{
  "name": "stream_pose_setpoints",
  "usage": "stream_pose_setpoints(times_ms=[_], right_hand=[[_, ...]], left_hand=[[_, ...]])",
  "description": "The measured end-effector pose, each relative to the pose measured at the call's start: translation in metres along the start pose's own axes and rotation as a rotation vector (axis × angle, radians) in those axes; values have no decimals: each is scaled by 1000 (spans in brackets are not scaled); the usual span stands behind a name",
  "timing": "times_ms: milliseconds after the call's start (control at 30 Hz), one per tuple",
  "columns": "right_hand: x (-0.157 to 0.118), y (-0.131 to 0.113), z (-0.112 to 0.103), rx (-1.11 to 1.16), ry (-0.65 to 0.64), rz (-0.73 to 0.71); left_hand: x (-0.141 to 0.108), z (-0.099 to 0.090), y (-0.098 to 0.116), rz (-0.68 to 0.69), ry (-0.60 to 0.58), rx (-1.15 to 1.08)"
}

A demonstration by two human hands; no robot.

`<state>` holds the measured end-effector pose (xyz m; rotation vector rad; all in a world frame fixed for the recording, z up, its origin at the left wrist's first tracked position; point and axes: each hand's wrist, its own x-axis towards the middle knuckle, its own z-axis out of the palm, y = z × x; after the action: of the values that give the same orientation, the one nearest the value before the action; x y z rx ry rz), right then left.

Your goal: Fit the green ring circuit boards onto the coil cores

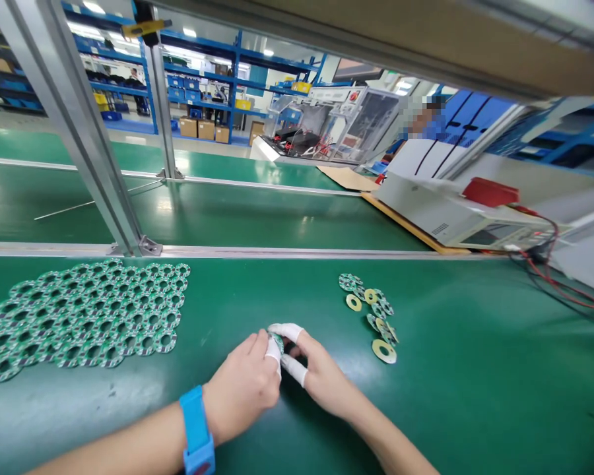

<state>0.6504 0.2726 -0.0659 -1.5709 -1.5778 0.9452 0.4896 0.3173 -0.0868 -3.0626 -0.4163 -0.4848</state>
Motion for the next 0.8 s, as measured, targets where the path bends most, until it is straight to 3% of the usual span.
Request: stream_pose_setpoints(times_ms=[100,267,333,433,533,800], right_hand=[[6,4,-12,149,-45,73],[14,7,-15,203,140,177],[15,6,-8,178,179,179],[13,1,3,82,257,82],[11,-3,8,-101,318,-29],[10,1,10,-301,316,-116]], left_hand=[[2,-6,-7,-71,-19,-131],[8,-23,-30,-473,115,-628],[9,-24,-33,-561,83,-773],[11,-18,-30,-553,13,-842],[10,-10,-24,-532,26,-827],[12,-9,-25,-502,56,-801]])
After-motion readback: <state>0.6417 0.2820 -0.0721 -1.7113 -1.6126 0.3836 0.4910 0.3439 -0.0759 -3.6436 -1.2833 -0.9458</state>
